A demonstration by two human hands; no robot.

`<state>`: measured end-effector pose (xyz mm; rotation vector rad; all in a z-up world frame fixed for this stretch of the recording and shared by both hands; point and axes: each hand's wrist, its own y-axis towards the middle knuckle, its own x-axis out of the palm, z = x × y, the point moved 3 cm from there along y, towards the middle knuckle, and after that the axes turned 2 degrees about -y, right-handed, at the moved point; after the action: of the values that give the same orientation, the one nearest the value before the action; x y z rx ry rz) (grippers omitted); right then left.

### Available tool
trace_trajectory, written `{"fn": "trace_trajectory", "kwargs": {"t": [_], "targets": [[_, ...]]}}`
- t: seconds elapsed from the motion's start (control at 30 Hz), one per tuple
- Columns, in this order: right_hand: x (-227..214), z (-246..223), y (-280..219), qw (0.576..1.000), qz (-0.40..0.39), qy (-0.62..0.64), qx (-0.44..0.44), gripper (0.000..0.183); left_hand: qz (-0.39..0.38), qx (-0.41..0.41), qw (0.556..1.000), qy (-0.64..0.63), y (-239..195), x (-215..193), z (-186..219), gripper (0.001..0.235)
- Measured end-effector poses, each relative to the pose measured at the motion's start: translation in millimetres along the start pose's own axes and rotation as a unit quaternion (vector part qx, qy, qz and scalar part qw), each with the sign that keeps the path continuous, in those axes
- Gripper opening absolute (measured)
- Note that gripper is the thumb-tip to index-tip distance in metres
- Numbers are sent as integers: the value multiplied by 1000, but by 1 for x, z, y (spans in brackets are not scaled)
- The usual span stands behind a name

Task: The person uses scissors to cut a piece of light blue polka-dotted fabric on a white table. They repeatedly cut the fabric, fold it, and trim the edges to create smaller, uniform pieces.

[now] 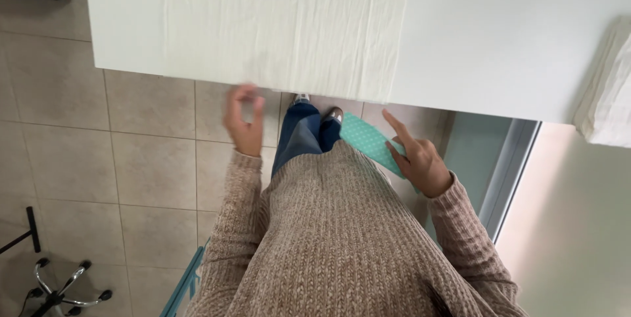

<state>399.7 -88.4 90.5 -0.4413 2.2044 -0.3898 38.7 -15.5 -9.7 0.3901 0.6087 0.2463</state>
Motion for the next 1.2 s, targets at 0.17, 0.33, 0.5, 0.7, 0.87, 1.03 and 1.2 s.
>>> {"fn": "trace_trajectory", "kwargs": {"t": [0.17, 0.33, 0.5, 0.7, 0.87, 1.03, 1.2], "targets": [[-7, -22, 7, 922, 116, 270, -254, 79, -195, -339, 683, -616, -116, 114, 17, 81], [-50, -3, 14, 886, 247, 377, -106, 16, -307, -338, 713, -533, -126, 128, 32, 65], [-29, 36, 54, 848, 258, 461, 44, 12, -239, -383, 773, -447, 89, 53, 120, 26], [-36, 20, 116, 895, 248, 368, 49, 25, -285, -194, 891, -297, 151, 66, 58, 39], [-12, 48, 152, 935, 244, 217, 136, 19, -237, -175, 947, -129, 145, 90, 12, 44], [-16, 38, 144, 931, 190, 272, 153, 33, -229, -193, 947, -115, 142, 87, 13, 45], [-4, 44, 137, 951, 184, 231, 90, 40, -280, -165, 944, -47, 140, 87, 17, 37]]}}
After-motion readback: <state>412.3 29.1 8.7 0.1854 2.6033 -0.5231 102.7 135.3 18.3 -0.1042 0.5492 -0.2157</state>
